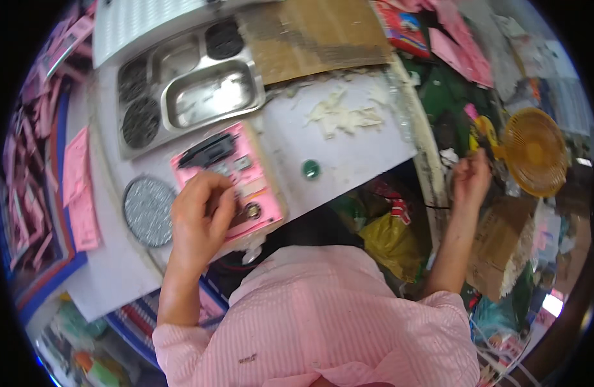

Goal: Soldering and assembling electronic components into a pink plastic toy casing.

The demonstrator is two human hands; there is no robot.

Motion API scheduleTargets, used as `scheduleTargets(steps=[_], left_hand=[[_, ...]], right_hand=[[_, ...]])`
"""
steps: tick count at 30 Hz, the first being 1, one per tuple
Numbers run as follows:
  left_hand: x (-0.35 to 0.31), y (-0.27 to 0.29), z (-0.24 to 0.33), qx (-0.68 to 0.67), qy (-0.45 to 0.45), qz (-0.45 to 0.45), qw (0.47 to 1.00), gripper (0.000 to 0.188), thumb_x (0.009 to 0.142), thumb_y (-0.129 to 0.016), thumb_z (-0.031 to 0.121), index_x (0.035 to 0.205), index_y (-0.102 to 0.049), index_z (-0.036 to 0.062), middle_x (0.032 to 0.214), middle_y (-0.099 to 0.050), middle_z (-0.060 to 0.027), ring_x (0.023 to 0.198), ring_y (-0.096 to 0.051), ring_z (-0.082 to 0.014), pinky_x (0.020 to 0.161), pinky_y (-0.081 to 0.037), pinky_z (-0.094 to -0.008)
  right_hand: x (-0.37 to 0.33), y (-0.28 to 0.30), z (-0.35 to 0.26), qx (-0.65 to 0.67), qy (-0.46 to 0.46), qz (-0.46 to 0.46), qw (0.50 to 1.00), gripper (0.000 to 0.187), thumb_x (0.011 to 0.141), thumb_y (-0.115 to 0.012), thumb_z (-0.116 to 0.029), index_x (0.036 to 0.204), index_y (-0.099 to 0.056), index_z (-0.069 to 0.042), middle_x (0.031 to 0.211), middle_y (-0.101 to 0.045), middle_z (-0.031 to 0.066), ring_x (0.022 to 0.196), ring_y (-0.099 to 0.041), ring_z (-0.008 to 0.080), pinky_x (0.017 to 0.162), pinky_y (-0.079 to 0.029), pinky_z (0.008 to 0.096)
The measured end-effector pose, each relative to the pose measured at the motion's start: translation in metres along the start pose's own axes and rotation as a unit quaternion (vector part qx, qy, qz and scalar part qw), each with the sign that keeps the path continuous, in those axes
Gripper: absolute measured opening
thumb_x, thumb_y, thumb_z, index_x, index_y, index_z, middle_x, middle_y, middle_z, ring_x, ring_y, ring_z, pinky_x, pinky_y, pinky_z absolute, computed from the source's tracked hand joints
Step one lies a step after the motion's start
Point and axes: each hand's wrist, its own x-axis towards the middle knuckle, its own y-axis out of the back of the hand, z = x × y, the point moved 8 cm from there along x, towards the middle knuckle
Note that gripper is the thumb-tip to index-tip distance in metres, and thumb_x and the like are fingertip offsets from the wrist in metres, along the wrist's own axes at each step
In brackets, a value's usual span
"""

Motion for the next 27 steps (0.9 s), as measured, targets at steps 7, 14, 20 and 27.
scheduleTargets(steps=[7,14,20,27], left_hand=[[0.002,0.006,-0.012,-0.050,0.116,-0.036,0.991,0.011,0.086,-0.071,0.004,0.095,-0.067,-0.0001,0.081,-0.066,-0.0110,0.064,-0.063,-0.0229,0.060,-0.051,-0.0332],[0.012,-0.003,-0.002,0.104,-0.088,0.053,0.989,0.015,0.077,-0.078,0.008,0.089,-0.071,0.0063,0.097,-0.062,-0.0062,0.087,-0.058,-0.0237,0.077,-0.043,-0.0371],[0.013,-0.019,-0.008,0.155,-0.067,0.064,0.984,0.017,0.072,-0.081,0.013,0.087,-0.073,0.0104,0.109,-0.060,-0.0058,0.100,-0.054,-0.0268,0.087,-0.037,-0.0407],[0.013,-0.019,-0.012,0.167,-0.062,0.054,0.983,0.018,0.072,-0.081,0.014,0.087,-0.072,0.0112,0.109,-0.059,-0.0047,0.099,-0.053,-0.0270,0.087,-0.037,-0.0407]], right_hand=[[-0.010,0.057,-0.069,-0.112,0.212,0.144,0.960,0.008,0.095,-0.069,-0.010,0.097,-0.062,-0.007,0.081,-0.062,0.0018,0.061,-0.048,0.0088,0.053,-0.040,0.0243],[-0.110,-0.062,-0.025,-0.069,0.155,0.014,0.985,0.015,0.094,-0.061,-0.011,0.105,-0.065,-0.001,0.090,-0.059,0.0067,0.071,-0.054,0.0106,0.061,-0.046,0.0264],[-0.203,-0.228,0.071,-0.195,0.093,-0.470,0.856,0.027,0.080,-0.079,-0.001,0.104,-0.065,0.001,0.080,-0.062,0.0029,0.064,-0.050,0.0070,0.059,-0.039,0.0227],[-0.214,-0.256,0.085,-0.162,0.097,-0.513,0.837,0.027,0.084,-0.076,0.004,0.108,-0.064,0.002,0.078,-0.063,0.0029,0.063,-0.049,0.0051,0.057,-0.037,0.0221]])
